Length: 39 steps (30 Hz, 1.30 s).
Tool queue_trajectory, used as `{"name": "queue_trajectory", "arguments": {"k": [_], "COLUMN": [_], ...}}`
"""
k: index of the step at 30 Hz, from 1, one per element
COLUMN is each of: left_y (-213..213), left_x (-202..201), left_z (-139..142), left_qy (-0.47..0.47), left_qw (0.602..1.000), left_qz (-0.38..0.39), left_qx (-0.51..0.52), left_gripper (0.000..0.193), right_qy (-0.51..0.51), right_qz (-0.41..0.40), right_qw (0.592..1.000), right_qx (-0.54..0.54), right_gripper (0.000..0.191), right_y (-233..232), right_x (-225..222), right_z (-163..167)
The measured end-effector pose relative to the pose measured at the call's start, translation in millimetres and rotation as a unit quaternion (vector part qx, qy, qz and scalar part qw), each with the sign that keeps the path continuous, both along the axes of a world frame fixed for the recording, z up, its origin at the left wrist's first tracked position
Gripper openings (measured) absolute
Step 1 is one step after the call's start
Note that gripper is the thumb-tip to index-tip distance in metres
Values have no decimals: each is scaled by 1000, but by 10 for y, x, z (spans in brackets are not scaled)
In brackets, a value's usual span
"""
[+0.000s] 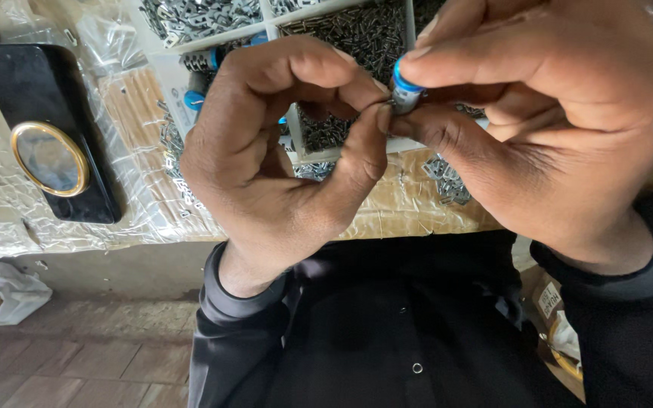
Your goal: The person sits at a workbench and loads small metal staples one at a time into a blue-capped plastic cartridge held in the hands, pressing each staple into place by hand. The person repeats this loading cycle continuously, occasionally reaching into a tray of staples, and briefly uses a small tool near the end.
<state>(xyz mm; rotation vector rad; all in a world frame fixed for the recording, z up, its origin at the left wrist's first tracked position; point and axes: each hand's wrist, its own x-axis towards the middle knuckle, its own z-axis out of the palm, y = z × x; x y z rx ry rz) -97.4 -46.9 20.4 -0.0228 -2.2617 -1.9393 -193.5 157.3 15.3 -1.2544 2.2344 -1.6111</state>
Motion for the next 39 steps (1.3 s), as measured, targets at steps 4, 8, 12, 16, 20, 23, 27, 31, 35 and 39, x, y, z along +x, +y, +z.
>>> {"name": "queue_trajectory", "arguments": {"k": [4, 8, 12, 16, 20, 23, 27, 31, 35, 39], "left_y": [-37, -31, 1, 36, 58, 79, 94, 106, 95, 50], "left_x": [-40, -98, -191, -208, -122, -57, 8, 18, -54, -127], "left_z": [62, 136, 131, 91, 72, 41, 1, -14, -4, 22], "left_qy": [-6, -14, 75, 100, 73, 50, 33, 27, 62, 84], "left_qw": [998, 998, 940, 913, 949, 976, 998, 997, 995, 994], "left_qz": [-24, 0, 17, 4, 45, 67, 46, 56, 51, 13], "left_qx": [-56, -65, -331, -396, -303, -199, -1, -37, -67, -74], "left_gripper": [28, 27, 21, 24, 21, 19, 17, 21, 21, 23], "right_qy": [11, -6, -20, -32, -48, -27, -13, -19, 5, 9], "right_qz": [4, -11, -17, -26, -36, -39, -25, -24, -25, -25], "right_qw": [1000, 1000, 1000, 999, 998, 999, 999, 1000, 1000, 999], "right_qx": [5, 17, 8, 5, 3, 5, -15, -3, 2, -22], "right_gripper": [23, 24, 26, 29, 32, 33, 30, 27, 24, 21], "right_y": [-27, 8, 60, 90, 86, 56, 47, 52, 17, 14], "right_x": [-15, 13, 63, 96, 107, 78, 69, 83, 47, 44], "right_z": [38, 54, 22, -3, 26, 22, -11, -20, 5, -49]}}
